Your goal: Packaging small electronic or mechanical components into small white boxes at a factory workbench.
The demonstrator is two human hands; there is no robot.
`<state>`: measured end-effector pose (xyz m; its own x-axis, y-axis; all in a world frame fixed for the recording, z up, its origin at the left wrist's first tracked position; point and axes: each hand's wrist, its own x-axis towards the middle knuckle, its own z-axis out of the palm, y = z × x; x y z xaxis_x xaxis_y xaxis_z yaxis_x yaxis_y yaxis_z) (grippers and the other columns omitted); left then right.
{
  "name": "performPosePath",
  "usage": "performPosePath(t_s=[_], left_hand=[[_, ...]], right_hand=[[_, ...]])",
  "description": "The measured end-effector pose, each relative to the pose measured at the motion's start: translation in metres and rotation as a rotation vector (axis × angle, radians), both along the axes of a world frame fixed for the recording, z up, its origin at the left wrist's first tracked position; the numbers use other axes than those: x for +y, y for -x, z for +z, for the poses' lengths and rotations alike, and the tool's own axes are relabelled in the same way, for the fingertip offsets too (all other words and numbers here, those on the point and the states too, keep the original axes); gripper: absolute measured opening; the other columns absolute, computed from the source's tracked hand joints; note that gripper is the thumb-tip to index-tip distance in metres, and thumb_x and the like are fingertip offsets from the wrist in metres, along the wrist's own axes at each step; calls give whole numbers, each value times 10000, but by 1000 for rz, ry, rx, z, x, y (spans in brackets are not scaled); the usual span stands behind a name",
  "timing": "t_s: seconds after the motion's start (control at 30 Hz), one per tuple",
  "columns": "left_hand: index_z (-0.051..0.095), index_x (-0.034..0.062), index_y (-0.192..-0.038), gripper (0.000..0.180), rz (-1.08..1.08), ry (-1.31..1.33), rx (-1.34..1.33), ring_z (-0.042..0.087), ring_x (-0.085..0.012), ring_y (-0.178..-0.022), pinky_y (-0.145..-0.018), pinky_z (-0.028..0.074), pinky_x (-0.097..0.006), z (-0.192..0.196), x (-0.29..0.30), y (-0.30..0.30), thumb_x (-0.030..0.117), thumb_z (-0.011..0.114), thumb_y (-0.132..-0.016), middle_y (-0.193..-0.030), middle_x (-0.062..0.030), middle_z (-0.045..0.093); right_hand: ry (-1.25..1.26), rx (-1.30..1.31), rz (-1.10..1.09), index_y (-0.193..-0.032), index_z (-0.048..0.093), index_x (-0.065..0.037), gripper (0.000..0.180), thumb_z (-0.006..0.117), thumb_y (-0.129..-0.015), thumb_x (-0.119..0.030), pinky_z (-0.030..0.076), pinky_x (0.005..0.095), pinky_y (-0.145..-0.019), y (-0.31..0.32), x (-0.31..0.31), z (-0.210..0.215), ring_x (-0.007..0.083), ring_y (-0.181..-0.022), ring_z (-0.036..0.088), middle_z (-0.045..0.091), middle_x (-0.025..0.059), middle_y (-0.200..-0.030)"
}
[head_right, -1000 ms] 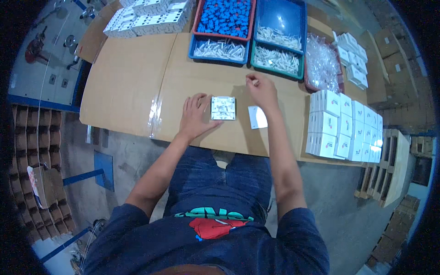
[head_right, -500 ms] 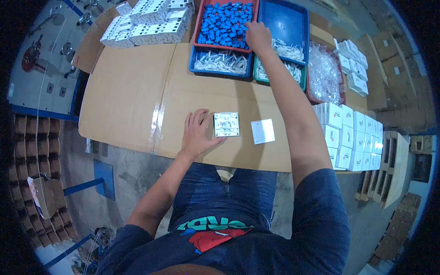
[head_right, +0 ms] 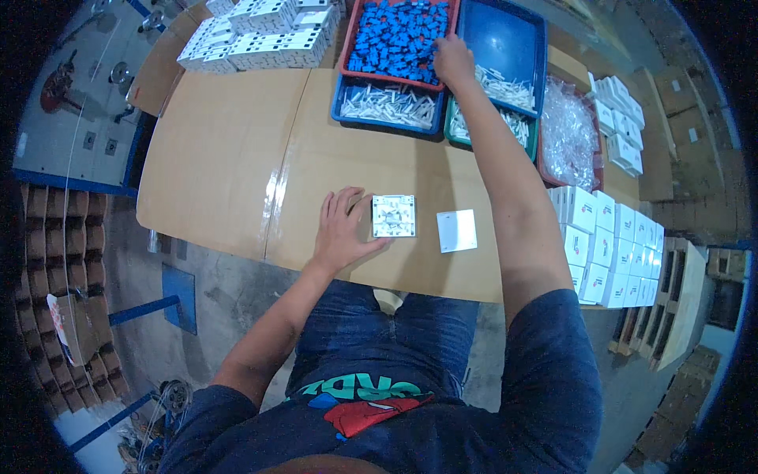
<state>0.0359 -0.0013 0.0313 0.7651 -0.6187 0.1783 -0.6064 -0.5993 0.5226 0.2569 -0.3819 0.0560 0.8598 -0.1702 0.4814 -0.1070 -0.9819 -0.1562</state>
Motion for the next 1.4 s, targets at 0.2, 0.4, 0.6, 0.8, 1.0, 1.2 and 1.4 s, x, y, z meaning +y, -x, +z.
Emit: performPosePath(t_s=[0.2, 0.4, 0.6, 0.8, 1.0, 1.2, 1.4], left_hand=[[579, 125, -1329, 807, -33, 1, 4, 378, -293, -1368, -1189, 203, -536, -2, -1, 7, 582, 776, -694, -1369, -115, 471], [588, 183, -1356, 835, -53, -3, -99, 406, -338, -1336, -1160, 241, -570, -8, 9, -2, 581, 805, -654, -1365, -136, 473], [600, 188, -1350, 823, -66, 7, -141, 396, -322, -1353, -1167, 243, -557, -19, 5, -5, 608, 787, -668, -1373, -132, 471], [596, 209, -1360, 823, -60, -26, -161, 374, -283, -1366, -1187, 215, -526, -27, 4, 0, 682, 727, -699, -1380, -118, 474], [627, 193, -1330, 798, -60, 20, -170, 417, -311, -1330, -1142, 274, -526, -24, 2, 1, 602, 800, -667, -1366, -122, 493], [623, 181, -1341, 816, -62, 9, -165, 411, -303, -1333, -1149, 267, -515, -20, 3, 2, 605, 800, -668, -1365, -117, 489], [626, 185, -1336, 807, -70, 19, -172, 418, -305, -1326, -1151, 266, -514, -21, 1, 0, 603, 798, -668, -1363, -116, 487]], right_hand=[[-534, 4, 87, -1131, 707, -122, 274, 701, -864, -179, 521, 382, -849, 22, -10, 6, 304, -1001, 657, 681, 148, -1028], [-1258, -52, 325, -1174, 673, 16, 268, 658, -910, -28, 510, 268, -928, 109, 36, 21, 172, -1017, 676, 711, 105, -1103], [-1673, 8, 262, -1202, 651, 66, 325, 696, -884, 11, 498, 267, -917, 248, 106, 11, 171, -1018, 649, 685, 121, -1128], [-1692, 67, 74, -1199, 649, 58, 343, 705, -860, 52, 499, 251, -912, 331, 150, -14, 150, -1007, 648, 682, 101, -1055], [-1647, -3, 123, -1335, 531, 33, 514, 708, -854, 68, 536, 292, -951, 346, 172, 1, 163, -1058, 631, 632, 128, -1195], [-1685, -12, 194, -1337, 541, 41, 482, 690, -879, 60, 524, 305, -991, 342, 169, 1, 185, -1124, 620, 629, 157, -1248], [-1771, 11, 147, -1320, 572, 47, 425, 664, -905, 49, 503, 293, -992, 338, 167, -9, 174, -1111, 626, 642, 147, -1219]])
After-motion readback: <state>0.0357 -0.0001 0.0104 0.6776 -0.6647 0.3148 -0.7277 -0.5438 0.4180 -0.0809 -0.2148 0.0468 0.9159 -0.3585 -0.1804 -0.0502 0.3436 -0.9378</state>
